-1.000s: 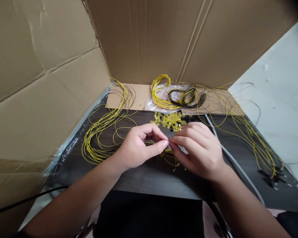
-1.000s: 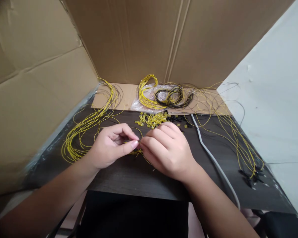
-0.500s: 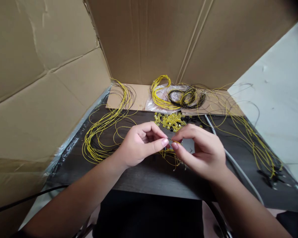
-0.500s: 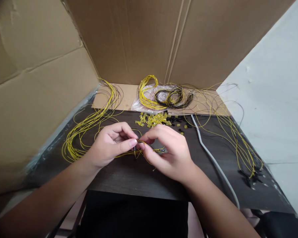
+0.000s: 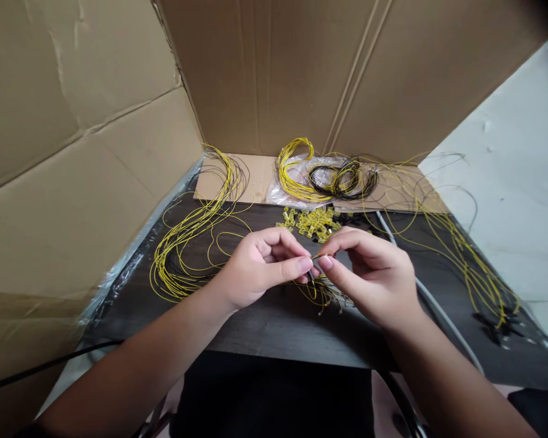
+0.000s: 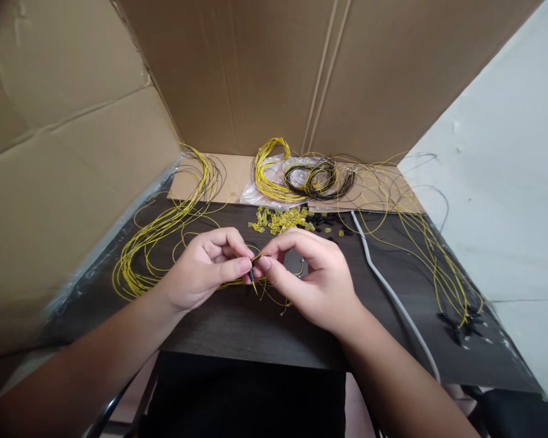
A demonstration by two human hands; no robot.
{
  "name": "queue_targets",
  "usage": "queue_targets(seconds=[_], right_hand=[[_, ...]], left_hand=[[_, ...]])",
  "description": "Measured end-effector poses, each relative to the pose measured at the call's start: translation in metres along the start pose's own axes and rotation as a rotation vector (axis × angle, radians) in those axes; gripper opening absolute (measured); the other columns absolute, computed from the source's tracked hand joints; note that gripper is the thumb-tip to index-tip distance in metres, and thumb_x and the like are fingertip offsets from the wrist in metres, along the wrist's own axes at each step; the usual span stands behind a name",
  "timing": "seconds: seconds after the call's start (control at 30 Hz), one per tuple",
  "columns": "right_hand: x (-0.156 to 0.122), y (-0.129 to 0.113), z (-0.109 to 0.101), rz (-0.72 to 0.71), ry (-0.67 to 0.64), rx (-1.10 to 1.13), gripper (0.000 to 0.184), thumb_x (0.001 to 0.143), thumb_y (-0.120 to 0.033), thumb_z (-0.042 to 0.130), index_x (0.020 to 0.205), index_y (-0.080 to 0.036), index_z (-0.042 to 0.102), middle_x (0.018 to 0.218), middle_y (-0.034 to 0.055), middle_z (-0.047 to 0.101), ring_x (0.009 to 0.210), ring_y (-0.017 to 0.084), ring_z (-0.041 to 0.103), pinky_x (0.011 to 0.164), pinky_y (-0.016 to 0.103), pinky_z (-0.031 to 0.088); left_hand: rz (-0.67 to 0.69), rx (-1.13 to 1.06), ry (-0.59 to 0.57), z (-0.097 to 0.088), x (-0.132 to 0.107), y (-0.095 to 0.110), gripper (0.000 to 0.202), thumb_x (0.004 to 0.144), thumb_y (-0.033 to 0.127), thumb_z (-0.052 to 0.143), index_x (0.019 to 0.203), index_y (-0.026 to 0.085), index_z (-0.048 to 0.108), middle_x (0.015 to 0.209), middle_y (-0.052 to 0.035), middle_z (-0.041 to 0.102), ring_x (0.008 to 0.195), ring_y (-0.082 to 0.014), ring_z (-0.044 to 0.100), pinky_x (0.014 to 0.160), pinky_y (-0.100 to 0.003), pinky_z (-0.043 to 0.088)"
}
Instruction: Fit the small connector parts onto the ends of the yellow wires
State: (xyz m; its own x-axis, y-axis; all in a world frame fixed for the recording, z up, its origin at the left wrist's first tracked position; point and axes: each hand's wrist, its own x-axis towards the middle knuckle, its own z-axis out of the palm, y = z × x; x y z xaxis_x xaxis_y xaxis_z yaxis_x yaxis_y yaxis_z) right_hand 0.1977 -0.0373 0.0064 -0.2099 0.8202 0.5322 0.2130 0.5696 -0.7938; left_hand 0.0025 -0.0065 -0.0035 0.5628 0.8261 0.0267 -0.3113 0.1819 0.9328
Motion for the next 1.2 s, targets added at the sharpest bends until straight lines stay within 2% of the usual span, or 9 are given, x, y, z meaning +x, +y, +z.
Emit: queue_targets(seconds=[0.33,0.4,0.5,0.57,0.67,0.8,0.9,0.97,1.2], right_hand=[[0.001,-0.001,-0.001,-0.048,-0.015,-0.113,0.011,0.085,-0.011,0.068,0.091,-0.02,0.066,0.082,0.0018,0.068,0.073,0.014,0.062,0.067,0.029,0.051],[0.001,0.0,-0.002,-0.092,-0.018,-0.165,0.018,0.083,-0.012,0.071,0.098,-0.02,0.065,0.086,0.0024,0.068,0.076,0.014,0.063,0.069,0.029,0.052],[0.001,0.002,-0.004,-0.207,-0.044,-0.302,0.039,0.082,-0.013,0.072,0.118,-0.022,0.06,0.094,0.0042,0.069,0.081,0.016,0.064,0.073,0.031,0.053],[0.001,0.004,-0.005,-0.287,-0.063,-0.426,0.044,0.084,-0.013,0.069,0.125,-0.022,0.057,0.099,0.0059,0.07,0.085,0.017,0.065,0.076,0.033,0.053],[0.001,0.006,-0.008,-0.346,-0.102,-0.543,0.04,0.085,-0.016,0.069,0.123,-0.022,0.059,0.103,0.008,0.07,0.089,0.019,0.066,0.078,0.036,0.052],[0.002,0.002,-0.014,-0.318,-0.132,-0.498,0.038,0.084,-0.028,0.066,0.12,-0.018,0.061,0.097,0.0094,0.069,0.084,0.021,0.064,0.075,0.037,0.051],[0.003,0.001,-0.017,-0.29,-0.099,-0.508,0.028,0.086,-0.023,0.061,0.113,-0.019,0.063,0.09,0.0074,0.069,0.079,0.019,0.064,0.073,0.036,0.05],[0.004,0.004,-0.017,-0.318,-0.084,-0.565,0.023,0.085,-0.018,0.062,0.108,-0.02,0.064,0.09,0.006,0.07,0.078,0.018,0.064,0.073,0.035,0.049],[0.004,0.015,-0.015,-0.456,-0.043,-0.699,0.024,0.081,-0.012,0.071,0.102,-0.02,0.064,0.084,0.0032,0.071,0.071,0.015,0.063,0.071,0.034,0.047]], left_hand=[[0.021,0.033,0.006,0.0,0.0,0.0,0.016,0.08,0.022,0.078,0.08,0.014,0.064,0.073,-0.0018,0.072,0.066,-0.0082,0.067,0.062,-0.017,0.053],[0.031,0.062,0.021,0.0,0.0,0.0,0.016,0.079,0.022,0.078,0.08,0.014,0.064,0.072,-0.0008,0.07,0.066,-0.008,0.065,0.06,-0.017,0.051],[0.048,0.14,0.071,-0.001,0.002,0.0,0.018,0.076,0.023,0.08,0.08,0.014,0.065,0.072,0.0003,0.066,0.063,-0.0065,0.061,0.059,-0.016,0.048],[0.06,0.188,0.085,-0.001,0.002,0.001,0.02,0.074,0.022,0.081,0.079,0.013,0.064,0.071,0.0007,0.064,0.063,-0.0062,0.058,0.059,-0.017,0.047],[0.091,0.249,0.096,-0.001,0.003,0.001,0.021,0.073,0.022,0.081,0.08,0.014,0.063,0.071,0.0013,0.063,0.064,-0.0068,0.057,0.061,-0.017,0.047],[0.135,0.352,0.123,-0.003,0.002,0.002,0.018,0.078,0.025,0.077,0.083,0.014,0.064,0.075,-0.0009,0.066,0.068,-0.0093,0.061,0.064,-0.019,0.049],[0.174,0.384,0.132,-0.003,0.002,0.002,0.015,0.081,0.026,0.073,0.084,0.014,0.065,0.076,-0.002,0.068,0.07,-0.0102,0.064,0.067,-0.021,0.052],[0.202,0.398,0.138,-0.004,0.003,0.001,0.013,0.082,0.025,0.072,0.085,0.014,0.065,0.076,-0.0023,0.069,0.07,-0.0102,0.064,0.068,-0.021,0.053],[0.233,0.412,0.144,-0.003,0.002,0.001,0.011,0.083,0.022,0.072,0.085,0.014,0.065,0.077,-0.0022,0.07,0.071,-0.0092,0.064,0.069,-0.02,0.053]])
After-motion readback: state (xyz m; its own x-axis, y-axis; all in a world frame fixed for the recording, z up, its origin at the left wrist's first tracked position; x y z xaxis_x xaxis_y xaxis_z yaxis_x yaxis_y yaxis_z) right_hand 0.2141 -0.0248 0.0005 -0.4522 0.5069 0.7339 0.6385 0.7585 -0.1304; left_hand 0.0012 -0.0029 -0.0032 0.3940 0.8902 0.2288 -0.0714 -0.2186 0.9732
